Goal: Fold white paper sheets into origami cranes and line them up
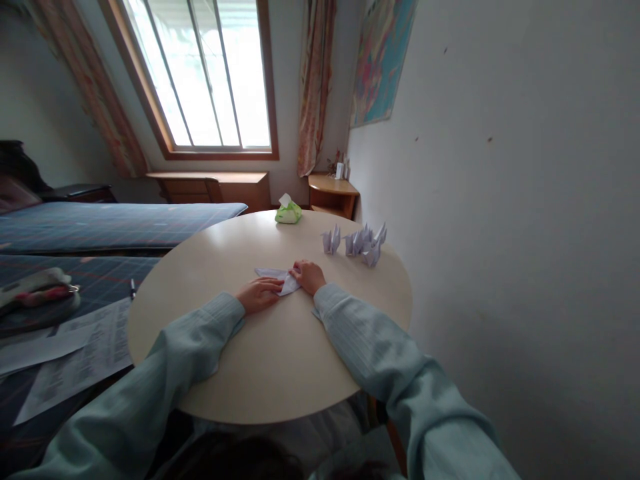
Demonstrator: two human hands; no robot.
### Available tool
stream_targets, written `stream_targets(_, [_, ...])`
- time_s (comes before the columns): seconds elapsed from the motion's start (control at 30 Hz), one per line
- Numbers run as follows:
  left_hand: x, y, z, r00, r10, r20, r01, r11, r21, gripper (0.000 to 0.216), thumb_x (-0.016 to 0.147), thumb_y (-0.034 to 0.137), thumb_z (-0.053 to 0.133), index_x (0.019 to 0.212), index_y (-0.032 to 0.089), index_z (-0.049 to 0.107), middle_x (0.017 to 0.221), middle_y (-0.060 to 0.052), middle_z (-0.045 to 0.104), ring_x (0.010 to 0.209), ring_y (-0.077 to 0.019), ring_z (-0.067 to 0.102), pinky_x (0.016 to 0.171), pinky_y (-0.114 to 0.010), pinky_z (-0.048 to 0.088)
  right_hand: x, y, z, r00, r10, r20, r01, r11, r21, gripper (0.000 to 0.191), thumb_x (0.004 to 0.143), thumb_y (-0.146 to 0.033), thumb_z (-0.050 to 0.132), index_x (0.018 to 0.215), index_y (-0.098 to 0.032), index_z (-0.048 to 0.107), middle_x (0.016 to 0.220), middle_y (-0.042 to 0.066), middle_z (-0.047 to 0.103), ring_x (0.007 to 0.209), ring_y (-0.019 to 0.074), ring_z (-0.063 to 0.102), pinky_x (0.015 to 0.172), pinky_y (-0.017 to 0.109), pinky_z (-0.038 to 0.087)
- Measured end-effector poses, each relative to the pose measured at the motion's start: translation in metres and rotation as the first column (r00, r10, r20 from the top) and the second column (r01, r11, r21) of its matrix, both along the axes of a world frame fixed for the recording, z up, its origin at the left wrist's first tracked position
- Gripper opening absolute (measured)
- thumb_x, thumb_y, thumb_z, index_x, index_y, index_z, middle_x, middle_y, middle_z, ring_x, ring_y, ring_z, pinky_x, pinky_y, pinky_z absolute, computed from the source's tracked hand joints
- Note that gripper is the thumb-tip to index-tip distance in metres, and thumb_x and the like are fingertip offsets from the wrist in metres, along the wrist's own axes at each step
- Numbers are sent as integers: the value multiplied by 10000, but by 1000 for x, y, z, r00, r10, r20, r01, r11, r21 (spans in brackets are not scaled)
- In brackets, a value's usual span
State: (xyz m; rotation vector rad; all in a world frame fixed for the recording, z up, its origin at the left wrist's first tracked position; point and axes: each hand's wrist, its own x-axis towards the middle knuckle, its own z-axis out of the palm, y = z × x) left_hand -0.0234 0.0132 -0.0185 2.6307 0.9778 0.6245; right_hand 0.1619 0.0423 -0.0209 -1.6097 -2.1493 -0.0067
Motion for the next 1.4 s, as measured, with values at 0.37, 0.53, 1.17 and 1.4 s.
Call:
stream_targets(0.37, [1,0,0,1000,13,24,-13,1000,-29,269,661,233,494,897,191,618,1082,-49,564,1039,-192,475,935,-321,332,0,3,-2,998,32,-48,-32,999,9,189,707,-307,538,817,-154,535,795,45,542,744,131,493,681,229,360])
stream_targets(0.53, [1,-2,1,999,12,39,-10,999,-32,283,653,187,478,913,201,588,1072,-29,570,995,-176,501,909,-299,353,1,3,-2,997,64,-43,-63,998,26,175,711,-307,535,798,-155,536,785,43,525,754,129,472,696,233,355])
stream_targets(1.17, [3,0,1,999,29,-41,-28,1000,6,286,784,315,385,956,259,607,1099,-16,552,1026,-164,475,919,-313,329,0,3,-3,998,63,0,-63,998,24,190,722,-334,527,796,-160,550,808,56,524,779,147,459,716,255,352])
stream_targets(1.4, [9,-8,11,965,228,-127,-218,972,87,203,708,380,490,781,233,609,1024,1,587,939,-184,519,853,-324,372,-9,-1,-6,971,225,82,-231,970,74,200,768,-171,434,938,-172,538,969,77,520,911,165,440,785,282,360])
